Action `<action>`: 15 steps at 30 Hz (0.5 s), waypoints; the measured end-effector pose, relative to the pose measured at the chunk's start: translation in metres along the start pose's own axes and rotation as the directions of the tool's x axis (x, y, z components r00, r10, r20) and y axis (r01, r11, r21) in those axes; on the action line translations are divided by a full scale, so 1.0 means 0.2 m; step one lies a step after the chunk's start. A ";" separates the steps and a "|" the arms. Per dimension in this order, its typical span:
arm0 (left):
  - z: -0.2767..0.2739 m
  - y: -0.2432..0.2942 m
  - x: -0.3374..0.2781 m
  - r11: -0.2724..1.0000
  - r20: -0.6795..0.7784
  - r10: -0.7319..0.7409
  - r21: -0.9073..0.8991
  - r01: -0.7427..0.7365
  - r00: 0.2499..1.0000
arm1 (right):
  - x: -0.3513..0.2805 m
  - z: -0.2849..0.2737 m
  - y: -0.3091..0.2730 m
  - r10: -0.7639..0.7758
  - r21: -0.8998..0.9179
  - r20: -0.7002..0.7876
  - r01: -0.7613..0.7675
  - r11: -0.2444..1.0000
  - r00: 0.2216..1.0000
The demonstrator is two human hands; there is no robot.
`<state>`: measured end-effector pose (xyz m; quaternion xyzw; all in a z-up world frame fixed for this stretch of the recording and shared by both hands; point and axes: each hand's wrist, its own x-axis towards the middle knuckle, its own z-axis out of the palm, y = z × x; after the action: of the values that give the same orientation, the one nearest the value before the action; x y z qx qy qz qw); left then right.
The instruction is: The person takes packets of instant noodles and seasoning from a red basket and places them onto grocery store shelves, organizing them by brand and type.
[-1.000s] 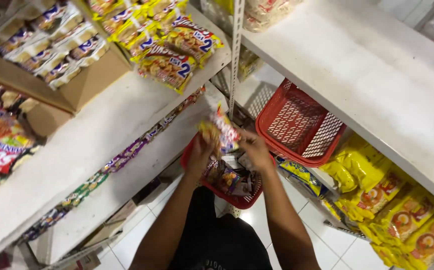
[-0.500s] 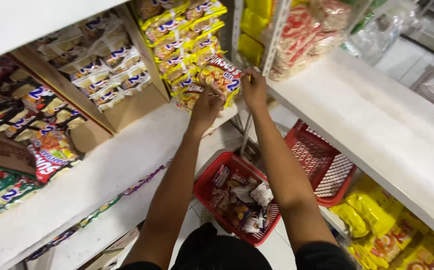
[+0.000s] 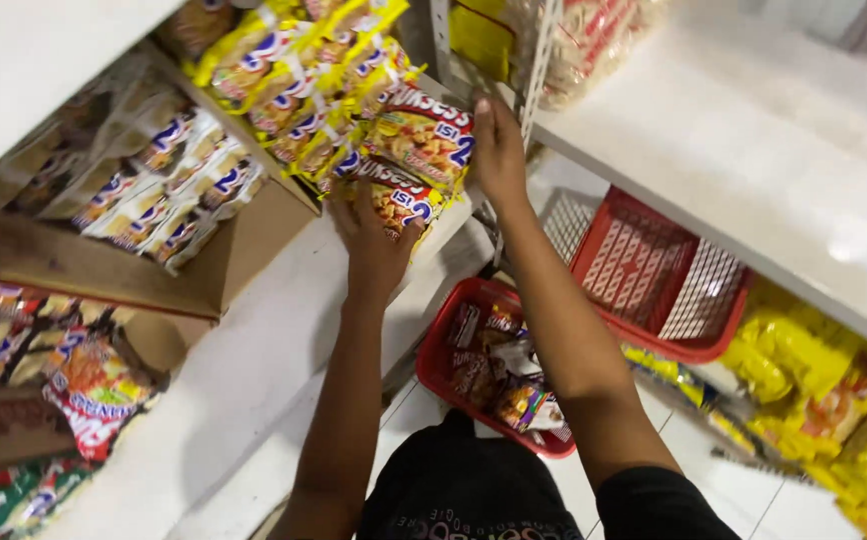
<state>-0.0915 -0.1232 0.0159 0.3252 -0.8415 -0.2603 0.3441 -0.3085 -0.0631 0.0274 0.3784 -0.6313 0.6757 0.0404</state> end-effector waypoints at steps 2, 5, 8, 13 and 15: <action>-0.03 0.06 -0.04 0.997 -0.070 0.057 -0.043 -0.060 0.996 | -0.10 -0.07 -0.09 -0.097 0.034 0.002 0.097 0.995 0.995; 0.02 0.10 -0.22 0.949 -0.162 0.256 -0.146 -0.280 0.953 | -0.39 -0.26 -0.11 0.003 0.122 0.004 -0.003 0.993 1.000; 0.20 0.06 -0.49 0.901 -0.007 0.392 -0.200 -0.385 0.920 | -0.79 -0.42 0.13 0.378 0.322 -0.057 -0.341 0.883 0.924; 0.64 -0.29 -1.00 0.936 0.369 0.179 -0.350 -0.042 0.912 | -1.78 -0.58 0.69 0.839 -0.200 -0.053 -0.829 0.522 0.542; 0.96 -0.56 -1.06 0.942 0.501 0.030 -0.303 0.143 0.865 | -2.09 -0.62 0.79 0.836 -0.169 -0.032 -0.828 0.535 0.547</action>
<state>-0.0774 -0.0015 -0.2648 0.2097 -0.8357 -0.4828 0.1569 -0.1523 0.1920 -0.3279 0.0458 -0.7893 0.5491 -0.2710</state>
